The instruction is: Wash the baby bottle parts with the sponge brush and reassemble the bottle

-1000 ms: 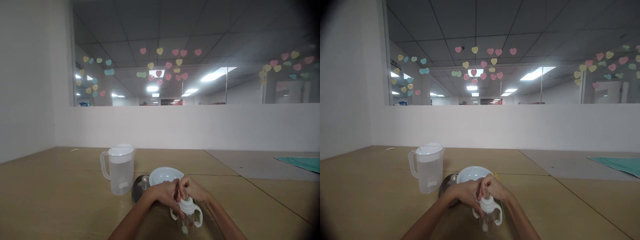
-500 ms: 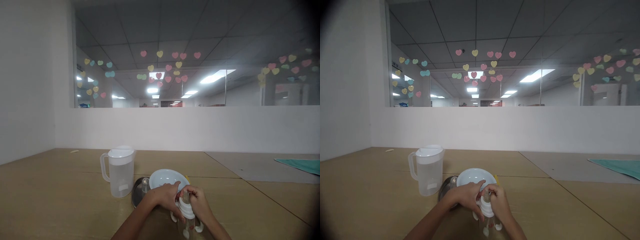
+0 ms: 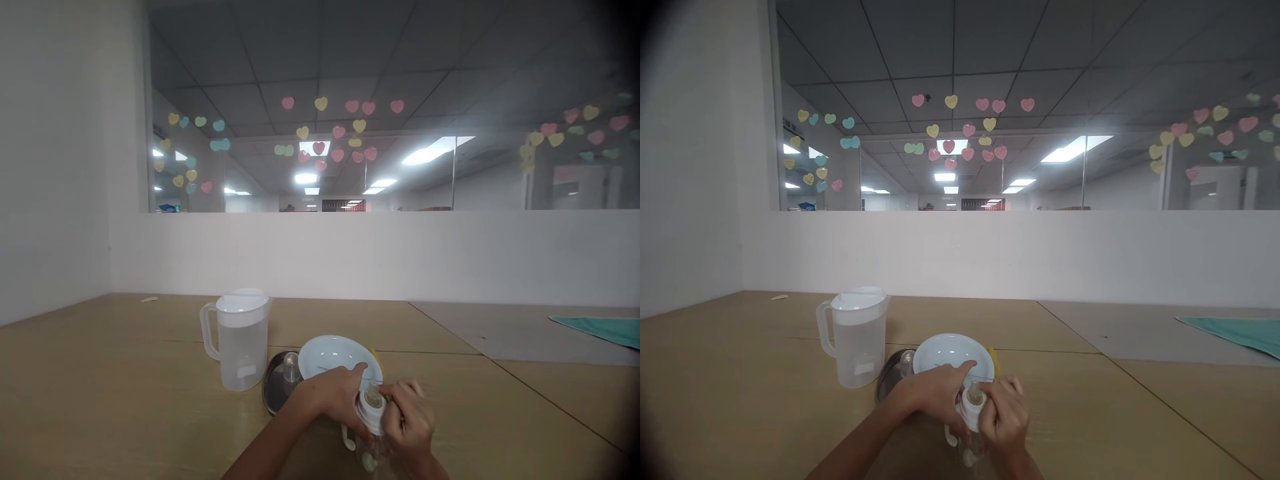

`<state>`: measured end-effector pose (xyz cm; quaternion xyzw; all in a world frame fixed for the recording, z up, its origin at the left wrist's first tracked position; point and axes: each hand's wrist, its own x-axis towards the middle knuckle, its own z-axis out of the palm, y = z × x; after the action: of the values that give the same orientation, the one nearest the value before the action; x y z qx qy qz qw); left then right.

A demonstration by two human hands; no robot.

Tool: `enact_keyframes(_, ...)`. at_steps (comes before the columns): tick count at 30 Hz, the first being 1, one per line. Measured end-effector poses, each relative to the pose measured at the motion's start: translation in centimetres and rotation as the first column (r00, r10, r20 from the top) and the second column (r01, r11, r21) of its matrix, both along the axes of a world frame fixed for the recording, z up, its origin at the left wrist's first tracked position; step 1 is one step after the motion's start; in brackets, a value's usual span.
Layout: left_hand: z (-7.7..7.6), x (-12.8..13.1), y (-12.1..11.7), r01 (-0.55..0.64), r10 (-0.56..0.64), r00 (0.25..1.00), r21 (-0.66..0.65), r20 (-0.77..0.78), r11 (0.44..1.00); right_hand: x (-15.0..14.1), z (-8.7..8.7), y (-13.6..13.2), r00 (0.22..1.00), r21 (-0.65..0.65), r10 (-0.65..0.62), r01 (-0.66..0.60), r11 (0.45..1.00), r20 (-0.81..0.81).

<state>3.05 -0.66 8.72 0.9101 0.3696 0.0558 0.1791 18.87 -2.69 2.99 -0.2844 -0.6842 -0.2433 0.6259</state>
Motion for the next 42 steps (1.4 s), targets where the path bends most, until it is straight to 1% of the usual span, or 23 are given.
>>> enact_keyframes(2,0.0,0.0,0.1,0.008,-0.008,1.0,-0.012,0.01,1.0,-0.1,-0.2,0.0,0.999,-0.064,-0.02,0.017,0.998,-0.049)
enact_keyframes(4,0.0,-0.1,0.1,0.021,-0.021,0.999,-0.021,0.026,1.0,-0.1,-0.4,0.0,0.994,-0.169,-0.031,0.014,0.986,-0.103)
enact_keyframes(6,0.0,-0.2,0.2,0.037,-0.036,0.998,-0.032,0.046,0.999,-0.1,-0.6,0.0,0.989,-0.255,0.009,-0.047,0.966,-0.148)
enact_keyframes(9,0.1,-0.3,0.2,0.043,-0.04,0.997,-0.048,0.063,0.998,0.0,-1.2,-0.1,0.977,-0.347,0.097,-0.159,0.924,-0.189)
enact_keyframes(11,0.0,-0.3,0.3,0.025,-0.022,0.998,-0.051,0.053,0.998,-0.1,-1.7,-0.2,0.978,-0.414,0.098,-0.168,0.895,-0.186)
enact_keyframes(13,-0.1,-0.4,0.4,0.006,-0.005,0.999,-0.046,0.035,0.999,-0.2,-2.1,-0.3,0.98,-0.455,0.068,-0.148,0.878,-0.187)
enact_keyframes(15,-0.2,-0.4,0.5,0.011,-0.01,1.0,-0.034,0.028,0.999,-0.5,-2.3,-0.2,0.97,-0.456,0.013,-0.127,0.881,-0.244)
enact_keyframes(19,-0.2,-0.3,0.6,0.033,-0.033,0.999,0.0,0.022,0.999,-0.9,-2.4,0.1,0.908,-0.484,-0.125,-0.094,0.87,-0.401)
enact_keyframes(24,0.0,-0.2,0.5,0.054,-0.054,0.998,0.008,0.015,0.999,-0.8,-2.7,0.4,0.878,-0.48,-0.195,-0.044,0.876,-0.437)
enact_keyframes(27,0.1,-0.3,0.3,0.061,-0.061,0.998,0.015,0.024,0.998,-0.7,-2.8,0.3,0.902,-0.461,-0.174,-0.03,0.887,-0.394)
enact_keyframes(31,0.2,-0.4,0.3,0.055,-0.055,0.998,-0.001,0.029,0.998,-0.8,-2.7,0.1,0.955,-0.435,-0.087,-0.047,0.899,-0.282)
enact_keyframes(34,0.2,-0.4,0.3,0.047,-0.047,0.999,-0.021,0.015,0.999,-0.8,-2.6,0.1,0.973,-0.419,-0.044,-0.056,0.906,-0.225)
enact_keyframes(37,0.2,-0.5,0.3,0.02,-0.02,1.0,-0.036,0.009,0.999,-0.9,-2.5,0.2,0.973,-0.423,-0.06,-0.04,0.905,-0.221)
enact_keyframes(42,0.0,-0.5,0.3,0.002,-0.002,1.0,-0.011,0.01,1.0,-0.9,-2.3,0.2,0.969,-0.402,-0.105,0.006,0.915,-0.223)
